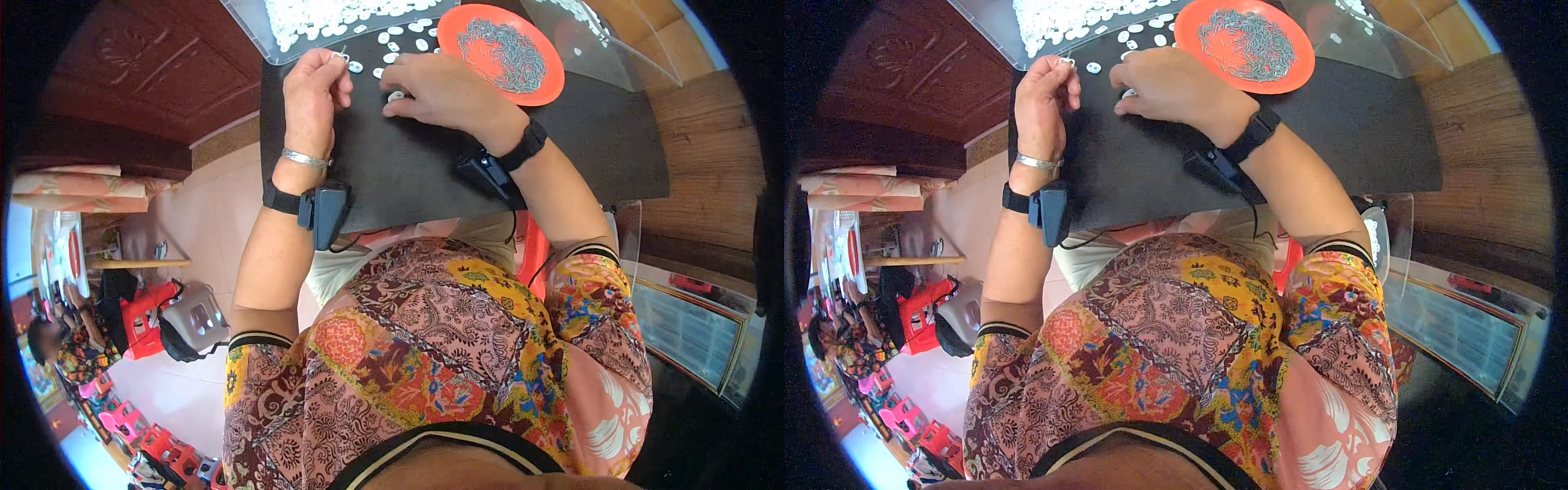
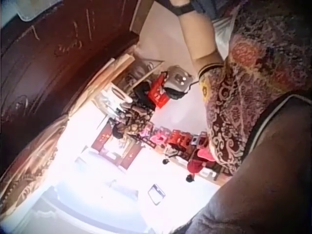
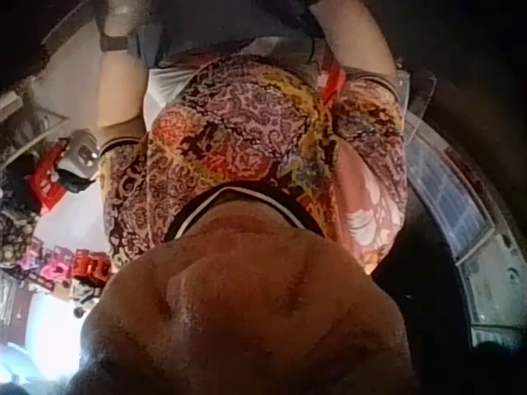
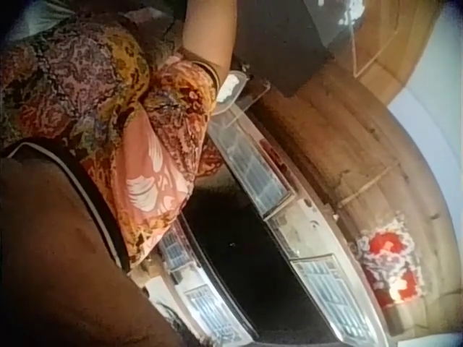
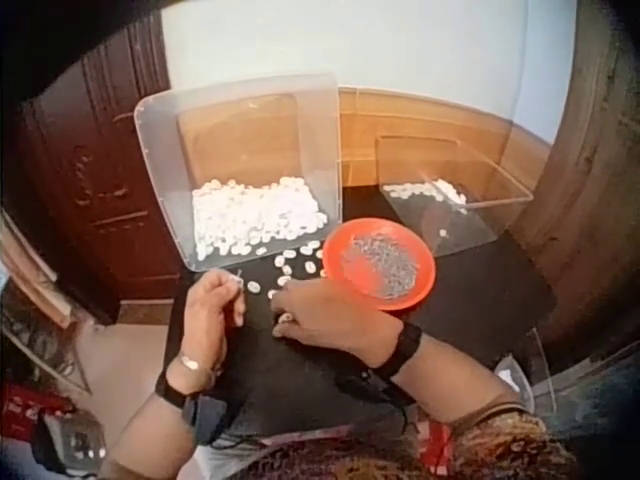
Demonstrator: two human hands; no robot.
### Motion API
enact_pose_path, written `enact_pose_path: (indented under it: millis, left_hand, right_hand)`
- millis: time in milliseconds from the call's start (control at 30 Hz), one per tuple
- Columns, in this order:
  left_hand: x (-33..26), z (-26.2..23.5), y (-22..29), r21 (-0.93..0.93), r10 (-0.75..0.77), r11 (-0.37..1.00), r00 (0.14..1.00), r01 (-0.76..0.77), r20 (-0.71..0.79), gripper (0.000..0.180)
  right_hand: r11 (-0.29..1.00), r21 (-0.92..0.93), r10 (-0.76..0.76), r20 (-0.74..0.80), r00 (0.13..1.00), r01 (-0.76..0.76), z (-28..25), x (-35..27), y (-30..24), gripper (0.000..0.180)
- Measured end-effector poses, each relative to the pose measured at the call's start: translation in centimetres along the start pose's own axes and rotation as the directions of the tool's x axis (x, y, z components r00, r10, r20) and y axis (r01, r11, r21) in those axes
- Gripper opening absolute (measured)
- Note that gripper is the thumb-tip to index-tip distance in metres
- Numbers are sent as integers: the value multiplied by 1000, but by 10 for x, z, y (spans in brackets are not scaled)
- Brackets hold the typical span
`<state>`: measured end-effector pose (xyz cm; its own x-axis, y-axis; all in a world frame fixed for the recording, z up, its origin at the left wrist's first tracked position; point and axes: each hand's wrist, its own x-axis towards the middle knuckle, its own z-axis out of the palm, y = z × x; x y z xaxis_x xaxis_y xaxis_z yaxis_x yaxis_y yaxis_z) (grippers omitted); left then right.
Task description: Assembling small metal pins into white circular plastic components at a workbench.
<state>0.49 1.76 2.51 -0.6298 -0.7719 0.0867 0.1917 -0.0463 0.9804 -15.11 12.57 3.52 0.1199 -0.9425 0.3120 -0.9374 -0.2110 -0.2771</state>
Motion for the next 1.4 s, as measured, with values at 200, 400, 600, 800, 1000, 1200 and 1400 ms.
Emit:
enact_pose_path:
  millis: [200, 400, 600, 800, 1000, 1200, 1400]
  left_hand:
    - [-1, 2, 0, -48, 15, 999, 1000, -16, -24, 14]
    - [0, -1, -2, -125, -54, 990, 997, 60, 51, 13]
    - [-3, 1, -3, -198, -103, 971, 983, 133, 154, 14]
    - [-1, -1, -5, -293, -69, 947, 974, 131, 215, 15]
    - [0, 0, -6, -317, -66, 939, 976, 132, 208, 14]
    - [-4, 3, -2, -242, -105, 960, 984, 138, 144, 13]
    - [-10, 12, -6, -166, -164, 969, 979, 183, 122, 10]
  right_hand:
    - [998, -17, 66, 60, 996, -65, 9, 7, -2, 18]
    - [848, 470, 250, 56, 967, -246, 9, 11, 10, 13]
    - [346, 902, 359, 128, 924, -259, 3, 11, 3, 18]
    - [333, 906, 325, 150, 934, -261, 5, 12, 10, 20]
    - [196, 936, 311, 225, 924, -294, 4, 10, 14, 19]
    - [132, 965, 375, 164, 912, -228, 2, 7, 11, 22]
    - [267, 948, 462, 33, 886, -174, 0, 8, 7, 23]
